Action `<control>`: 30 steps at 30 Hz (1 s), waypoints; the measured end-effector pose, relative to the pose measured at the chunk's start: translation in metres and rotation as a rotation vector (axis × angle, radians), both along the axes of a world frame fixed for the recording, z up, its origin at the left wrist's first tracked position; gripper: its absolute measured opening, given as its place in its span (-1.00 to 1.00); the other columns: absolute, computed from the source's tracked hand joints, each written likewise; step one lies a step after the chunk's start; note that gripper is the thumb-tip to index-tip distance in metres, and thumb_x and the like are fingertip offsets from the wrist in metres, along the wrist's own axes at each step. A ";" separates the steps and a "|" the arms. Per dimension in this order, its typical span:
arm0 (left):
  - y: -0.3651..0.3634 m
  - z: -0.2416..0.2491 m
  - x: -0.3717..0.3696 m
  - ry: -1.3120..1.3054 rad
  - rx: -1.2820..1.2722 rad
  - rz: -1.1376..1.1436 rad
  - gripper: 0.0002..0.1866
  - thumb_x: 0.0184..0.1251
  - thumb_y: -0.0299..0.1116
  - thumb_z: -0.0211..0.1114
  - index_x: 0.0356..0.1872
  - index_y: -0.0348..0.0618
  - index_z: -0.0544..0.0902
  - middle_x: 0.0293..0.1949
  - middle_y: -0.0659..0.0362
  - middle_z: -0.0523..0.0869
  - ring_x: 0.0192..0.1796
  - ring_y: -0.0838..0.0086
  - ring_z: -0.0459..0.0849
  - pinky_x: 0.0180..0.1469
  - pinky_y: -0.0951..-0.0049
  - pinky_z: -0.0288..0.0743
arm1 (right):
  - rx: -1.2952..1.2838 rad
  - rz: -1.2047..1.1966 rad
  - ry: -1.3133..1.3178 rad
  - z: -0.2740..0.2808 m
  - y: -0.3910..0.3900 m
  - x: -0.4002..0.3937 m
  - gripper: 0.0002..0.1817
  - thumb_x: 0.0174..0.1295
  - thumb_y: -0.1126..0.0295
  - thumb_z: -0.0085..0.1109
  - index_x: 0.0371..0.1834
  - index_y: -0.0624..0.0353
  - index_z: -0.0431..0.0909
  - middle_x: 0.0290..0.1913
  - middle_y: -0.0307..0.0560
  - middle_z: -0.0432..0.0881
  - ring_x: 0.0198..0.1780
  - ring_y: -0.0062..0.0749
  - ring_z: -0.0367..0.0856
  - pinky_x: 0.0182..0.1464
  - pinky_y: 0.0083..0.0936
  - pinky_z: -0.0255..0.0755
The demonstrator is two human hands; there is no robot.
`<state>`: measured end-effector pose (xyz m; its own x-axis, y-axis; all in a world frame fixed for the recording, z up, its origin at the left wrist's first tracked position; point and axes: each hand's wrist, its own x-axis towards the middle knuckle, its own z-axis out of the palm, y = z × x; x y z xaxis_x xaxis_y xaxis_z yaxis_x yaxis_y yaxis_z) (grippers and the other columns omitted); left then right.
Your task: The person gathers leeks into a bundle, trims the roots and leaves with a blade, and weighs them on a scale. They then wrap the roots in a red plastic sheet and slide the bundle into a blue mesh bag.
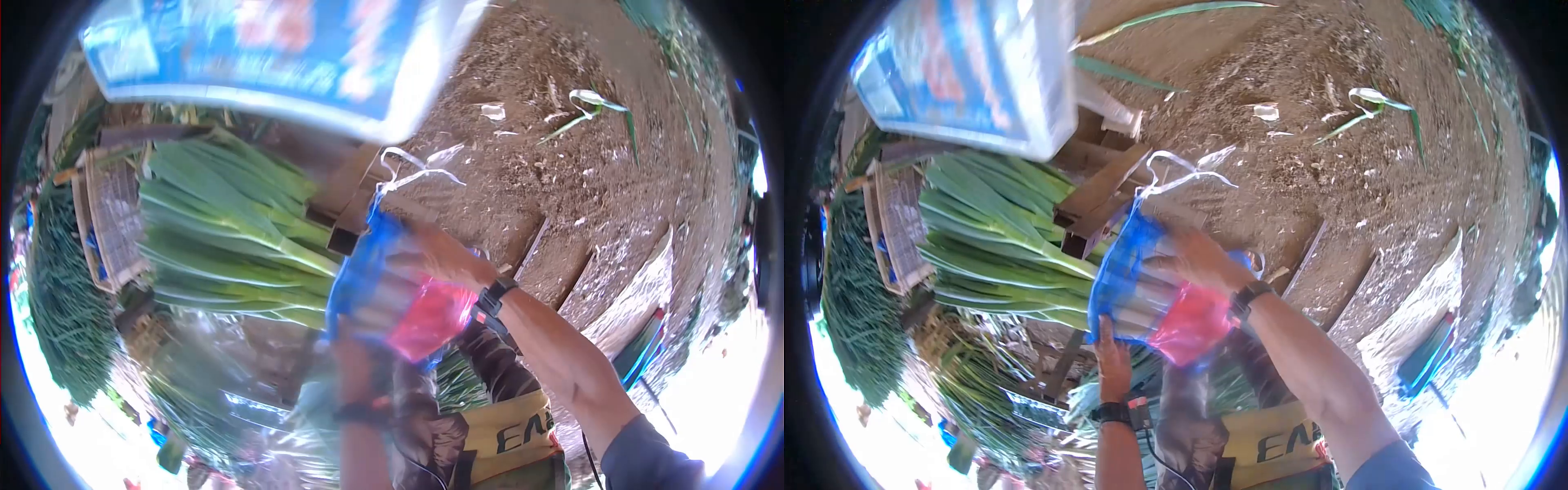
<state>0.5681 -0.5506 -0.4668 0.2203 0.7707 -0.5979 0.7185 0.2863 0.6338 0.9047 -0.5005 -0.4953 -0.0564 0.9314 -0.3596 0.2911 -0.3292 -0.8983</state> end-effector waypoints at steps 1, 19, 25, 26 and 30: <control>0.004 0.008 0.009 -0.066 -0.116 0.180 -0.30 0.52 0.01 0.30 0.51 -0.15 0.35 0.33 0.09 0.54 0.27 0.33 0.55 0.34 0.23 0.41 | -0.016 -0.020 0.033 -0.003 0.008 -0.006 -0.04 0.19 -0.30 0.34 0.32 0.40 0.40 0.22 0.40 0.55 0.27 0.20 0.52 0.32 -0.04 0.43; 0.008 0.016 0.036 -0.501 -0.307 0.938 -0.26 0.22 -0.04 0.56 0.34 -0.21 0.52 0.19 0.14 0.66 0.22 0.29 0.63 0.31 0.14 0.51 | -0.127 -0.094 0.187 0.034 0.082 -0.027 -0.33 -0.17 -0.08 0.71 -0.19 0.25 0.67 -0.33 -0.17 0.67 -0.27 -0.53 0.58 -0.16 -0.47 0.53; 0.008 0.025 0.049 -0.661 -0.235 0.895 -0.32 0.19 -0.13 0.54 0.29 -0.23 0.54 0.14 0.10 0.68 0.15 0.25 0.67 0.25 0.14 0.58 | -0.478 0.038 0.315 0.031 0.071 -0.019 -0.27 -0.03 0.09 0.69 0.16 0.20 0.58 0.03 -0.13 0.70 0.10 -0.40 0.58 0.25 -0.40 0.45; 0.010 0.029 0.053 -0.668 -0.228 0.893 -0.34 0.20 -0.14 0.52 0.27 -0.23 0.55 0.13 0.10 0.68 0.13 0.25 0.68 0.24 0.15 0.59 | -0.486 0.046 0.308 0.033 0.071 -0.019 -0.28 -0.03 0.10 0.69 0.16 0.20 0.57 0.02 -0.13 0.71 0.09 -0.40 0.59 0.24 -0.41 0.45; 0.026 0.066 0.077 -0.624 -0.235 1.022 -0.38 0.19 -0.18 0.46 0.25 -0.26 0.56 0.08 0.11 0.69 0.08 0.30 0.68 0.18 0.22 0.59 | -0.440 -0.049 0.396 0.046 0.065 -0.029 -0.31 -0.02 0.16 0.67 0.14 0.25 0.57 -0.02 -0.11 0.73 0.06 -0.38 0.64 0.22 -0.40 0.48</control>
